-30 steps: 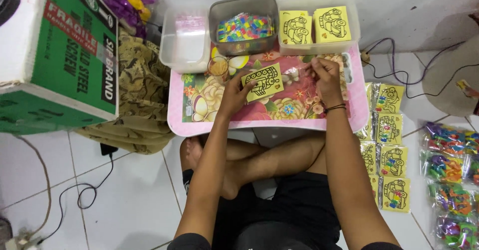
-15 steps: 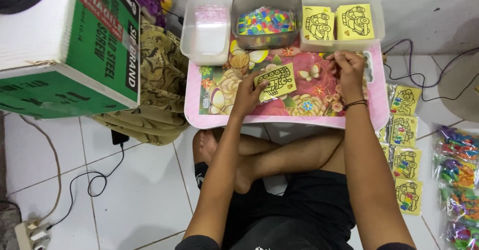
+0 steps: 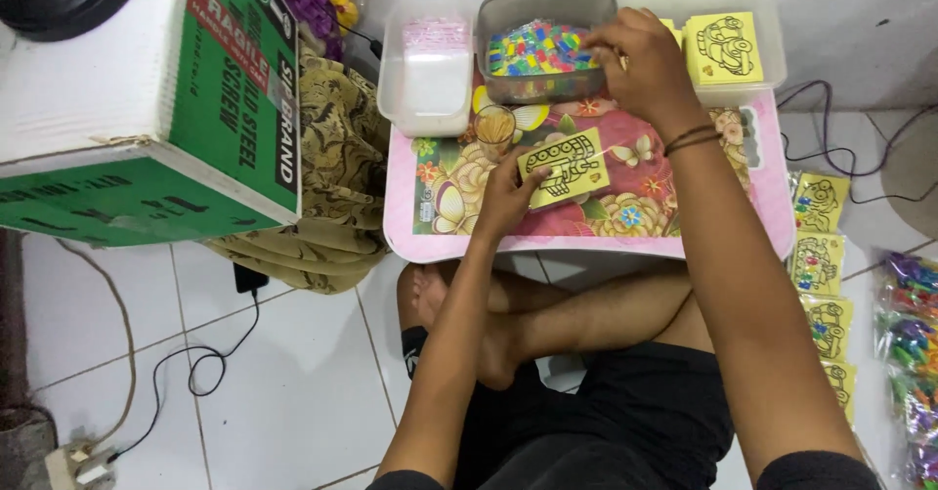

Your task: The person places a drawing into a plastic sleeve and adds small colorful stickers from a container by hand.

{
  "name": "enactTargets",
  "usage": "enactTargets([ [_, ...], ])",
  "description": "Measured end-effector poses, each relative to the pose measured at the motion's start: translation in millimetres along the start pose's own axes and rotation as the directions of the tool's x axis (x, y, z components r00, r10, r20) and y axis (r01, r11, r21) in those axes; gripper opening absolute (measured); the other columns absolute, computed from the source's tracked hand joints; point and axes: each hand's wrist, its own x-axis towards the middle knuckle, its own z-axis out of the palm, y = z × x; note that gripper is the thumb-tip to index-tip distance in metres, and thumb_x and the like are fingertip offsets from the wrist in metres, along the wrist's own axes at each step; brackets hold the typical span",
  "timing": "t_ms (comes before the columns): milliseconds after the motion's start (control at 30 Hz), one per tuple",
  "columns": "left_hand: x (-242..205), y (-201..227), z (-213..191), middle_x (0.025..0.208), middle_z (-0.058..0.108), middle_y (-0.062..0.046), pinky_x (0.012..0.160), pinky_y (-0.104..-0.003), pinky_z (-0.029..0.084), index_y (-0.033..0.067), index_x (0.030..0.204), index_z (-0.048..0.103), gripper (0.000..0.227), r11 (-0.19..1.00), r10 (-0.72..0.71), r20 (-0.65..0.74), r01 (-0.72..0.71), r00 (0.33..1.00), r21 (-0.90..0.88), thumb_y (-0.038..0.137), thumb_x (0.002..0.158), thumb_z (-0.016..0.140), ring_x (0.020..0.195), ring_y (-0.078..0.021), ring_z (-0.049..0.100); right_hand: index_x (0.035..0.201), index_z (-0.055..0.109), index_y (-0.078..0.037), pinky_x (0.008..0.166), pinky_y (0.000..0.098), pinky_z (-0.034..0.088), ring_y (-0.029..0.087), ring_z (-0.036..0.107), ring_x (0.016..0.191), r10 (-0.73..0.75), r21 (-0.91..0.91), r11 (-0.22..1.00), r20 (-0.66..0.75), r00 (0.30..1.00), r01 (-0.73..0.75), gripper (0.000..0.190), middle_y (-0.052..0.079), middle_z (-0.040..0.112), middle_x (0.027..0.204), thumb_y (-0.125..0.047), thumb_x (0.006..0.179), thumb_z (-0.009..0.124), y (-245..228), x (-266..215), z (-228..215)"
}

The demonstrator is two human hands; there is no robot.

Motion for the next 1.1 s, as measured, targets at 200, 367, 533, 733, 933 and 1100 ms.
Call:
enactTargets([
  [200,2.8,-6.6,-1.9,0.101,0.072,-0.009,0.074,-0.028,0.054,0.0016,0.125,0.062,0.035,0.999,0.018,0.014,-0.018,1.000,-0.042,0.022,0.096,0.065,0.082,-0.0148,0.067,0.108,0.083,-0.019,0.098,0.0416,0.041,0.026,0.058,0.089,0.203,-0.282,0.955,0.392,0.897,-0.093,0.035,0.006,0.073,0.083,-0.002,0.081,0.069,19.0,43.8,41.1],
  [367,2.8,-2.5,-2.4,0.095,0.072,-0.008,0.070,-0.027,0.052,0.0007,0.124,0.062,0.033,0.999,0.007,0.013,-0.006,1.000,-0.046,0.019,0.097,0.063,0.077,-0.0138,0.064,0.104,0.082,-0.011,0.080,0.0443,0.052,0.031,0.070,0.079,0.230,-0.159,0.972,0.487,0.843,-0.174,0.023,0.011,0.077,0.090,-0.007,0.084,0.072,46.7,60.7,63.8],
  [533,5.0,-2.7,-2.7,0.089,0.070,-0.006,0.065,-0.025,0.048,0.0005,0.121,0.062,0.030,0.998,0.017,0.028,-0.015,0.999,-0.053,0.019,0.098,0.062,0.072,-0.0119,0.060,0.105,0.082,-0.015,0.082,0.0416,0.053,0.026,0.070,0.085,0.320,-0.224,0.947,0.590,0.741,-0.230,0.023,0.004,0.078,0.097,-0.012,0.082,0.082,54.1,75.8,74.6],
  [733,6.3,0.6,-2.9,0.090,0.071,-0.007,0.067,-0.025,0.049,0.0007,0.122,0.062,0.031,0.999,0.014,0.031,-0.013,0.999,-0.042,0.019,0.098,0.062,0.073,-0.0122,0.062,0.098,0.077,-0.004,0.063,0.0357,0.042,0.020,0.051,0.064,0.068,0.163,0.969,0.553,0.831,-0.188,0.017,0.004,0.066,0.075,-0.017,0.087,0.075,9.2,88.1,68.6],
  [933,4.3,-4.2,-7.9,0.077,0.067,-0.011,0.075,-0.037,0.052,0.0086,0.116,0.068,0.015,0.986,0.072,0.036,-0.066,0.997,-0.156,0.012,0.101,0.064,0.076,-0.0161,0.057,0.097,0.082,-0.018,0.071,0.0393,0.050,0.021,0.063,0.060,0.164,-0.019,0.965,0.821,0.547,-0.261,0.017,0.006,0.070,0.068,-0.013,0.090,0.069,-62.7,87.8,56.6],
  [1100,2.8,-11.6,-6.1,0.080,0.068,-0.008,0.077,-0.037,0.052,0.0065,0.110,0.068,0.012,0.987,0.053,0.017,-0.049,0.998,-0.156,0.010,0.099,0.067,0.080,-0.0143,0.057,0.094,0.083,-0.029,0.086,0.0534,0.058,0.039,0.074,0.096,0.240,-0.296,0.954,0.838,0.490,0.039,0.020,0.008,0.077,0.098,-0.036,0.078,0.072,-75.5,68.3,57.6],
])
